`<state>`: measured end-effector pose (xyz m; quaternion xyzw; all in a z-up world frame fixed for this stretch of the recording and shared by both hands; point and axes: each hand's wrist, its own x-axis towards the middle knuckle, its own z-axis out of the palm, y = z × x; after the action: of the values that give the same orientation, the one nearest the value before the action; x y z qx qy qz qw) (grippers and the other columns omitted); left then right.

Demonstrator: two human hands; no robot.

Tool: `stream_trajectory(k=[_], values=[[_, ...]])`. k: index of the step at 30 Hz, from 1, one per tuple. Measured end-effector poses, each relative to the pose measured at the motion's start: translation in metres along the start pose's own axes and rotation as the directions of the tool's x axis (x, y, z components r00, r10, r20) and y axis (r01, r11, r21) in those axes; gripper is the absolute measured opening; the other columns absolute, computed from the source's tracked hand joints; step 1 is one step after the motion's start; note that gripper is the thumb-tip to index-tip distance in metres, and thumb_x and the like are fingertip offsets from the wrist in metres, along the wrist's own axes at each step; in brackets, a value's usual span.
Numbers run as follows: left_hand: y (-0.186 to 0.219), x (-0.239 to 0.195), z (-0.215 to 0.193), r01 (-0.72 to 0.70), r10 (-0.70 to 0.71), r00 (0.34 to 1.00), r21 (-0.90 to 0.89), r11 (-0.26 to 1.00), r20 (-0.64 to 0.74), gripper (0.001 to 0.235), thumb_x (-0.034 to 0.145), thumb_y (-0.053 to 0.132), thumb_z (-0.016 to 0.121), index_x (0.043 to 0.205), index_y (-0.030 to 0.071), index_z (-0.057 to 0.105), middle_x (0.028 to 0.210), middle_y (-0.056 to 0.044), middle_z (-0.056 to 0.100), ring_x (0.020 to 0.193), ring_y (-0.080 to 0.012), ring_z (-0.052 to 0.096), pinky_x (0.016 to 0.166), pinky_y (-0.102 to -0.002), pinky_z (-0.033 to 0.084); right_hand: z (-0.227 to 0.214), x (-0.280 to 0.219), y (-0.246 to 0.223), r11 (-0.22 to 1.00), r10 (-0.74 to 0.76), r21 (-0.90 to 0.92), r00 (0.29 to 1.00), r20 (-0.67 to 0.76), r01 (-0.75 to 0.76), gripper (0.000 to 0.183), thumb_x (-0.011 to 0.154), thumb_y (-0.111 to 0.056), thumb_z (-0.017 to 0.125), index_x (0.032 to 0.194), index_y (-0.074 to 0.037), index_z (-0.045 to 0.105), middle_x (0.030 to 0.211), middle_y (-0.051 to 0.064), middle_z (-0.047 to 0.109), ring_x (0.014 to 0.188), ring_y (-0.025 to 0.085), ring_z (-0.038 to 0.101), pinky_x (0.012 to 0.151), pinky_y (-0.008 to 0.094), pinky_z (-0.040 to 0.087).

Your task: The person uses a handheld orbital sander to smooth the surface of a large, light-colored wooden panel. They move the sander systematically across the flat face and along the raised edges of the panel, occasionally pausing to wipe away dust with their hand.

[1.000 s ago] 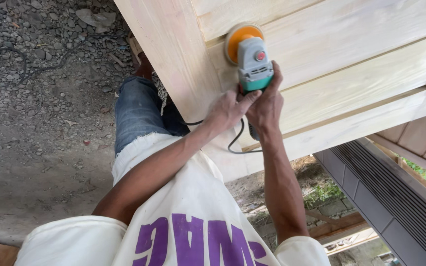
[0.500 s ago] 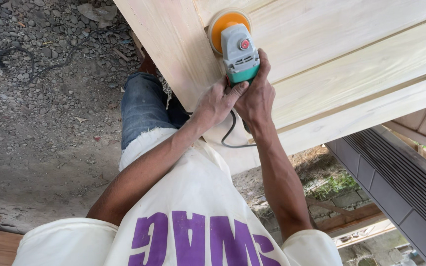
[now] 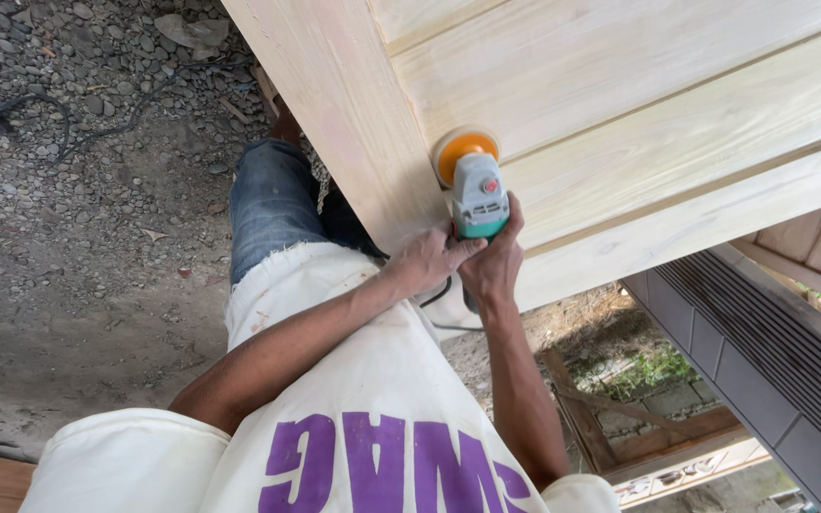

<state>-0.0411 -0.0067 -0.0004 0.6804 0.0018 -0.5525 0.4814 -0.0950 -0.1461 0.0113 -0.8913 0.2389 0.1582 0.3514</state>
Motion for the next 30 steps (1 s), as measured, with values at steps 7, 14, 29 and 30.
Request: stream_trajectory(k=[7,14,29,30], values=[[0.001,-0.004,0.004,0.018,-0.018,1.000,0.037,0.999,0.015,0.087,0.088,0.076,0.050,0.125,-0.002,0.061,0.098,-0.020,0.076,0.093,-0.0365,0.076,0.080,-0.046,0.060,-0.002,-0.008,-0.001,0.998,0.052,-0.018,0.998,-0.018,-0.053,0.102,0.084,-0.030,0.087,0.153,-0.014,0.014,0.098,0.025,0.073,0.078,0.041,0.075,0.067,0.049,0.063],[0.017,0.006,-0.036,-0.070,0.055,0.993,-0.140,0.988,-0.109,0.088,0.086,0.077,0.050,0.122,-0.003,0.062,0.092,-0.015,0.075,0.084,-0.0286,0.077,0.070,-0.041,0.064,0.002,0.042,-0.032,0.997,-0.073,-0.013,0.997,0.017,0.073,0.097,0.090,-0.033,0.085,0.153,-0.011,0.014,0.096,0.025,0.074,0.074,0.042,0.075,0.062,0.049,0.062],[0.030,0.017,-0.060,0.046,-0.055,0.993,-0.082,0.996,-0.105,0.086,0.087,0.076,0.048,0.117,-0.002,0.066,0.086,-0.016,0.076,0.075,-0.0280,0.078,0.064,-0.039,0.064,-0.003,0.069,-0.059,0.997,-0.082,-0.005,0.996,0.029,0.082,0.096,0.089,-0.034,0.084,0.154,-0.007,0.018,0.092,0.024,0.075,0.074,0.043,0.074,0.059,0.049,0.059],[0.028,0.015,-0.052,0.054,-0.060,0.996,-0.089,0.995,-0.068,0.086,0.086,0.075,0.048,0.119,-0.002,0.064,0.086,-0.016,0.075,0.075,-0.0295,0.078,0.064,-0.040,0.064,-0.004,0.059,-0.051,0.996,-0.087,0.014,0.996,0.027,0.086,0.096,0.090,-0.034,0.084,0.154,-0.007,0.017,0.096,0.024,0.075,0.074,0.041,0.075,0.059,0.047,0.060]])
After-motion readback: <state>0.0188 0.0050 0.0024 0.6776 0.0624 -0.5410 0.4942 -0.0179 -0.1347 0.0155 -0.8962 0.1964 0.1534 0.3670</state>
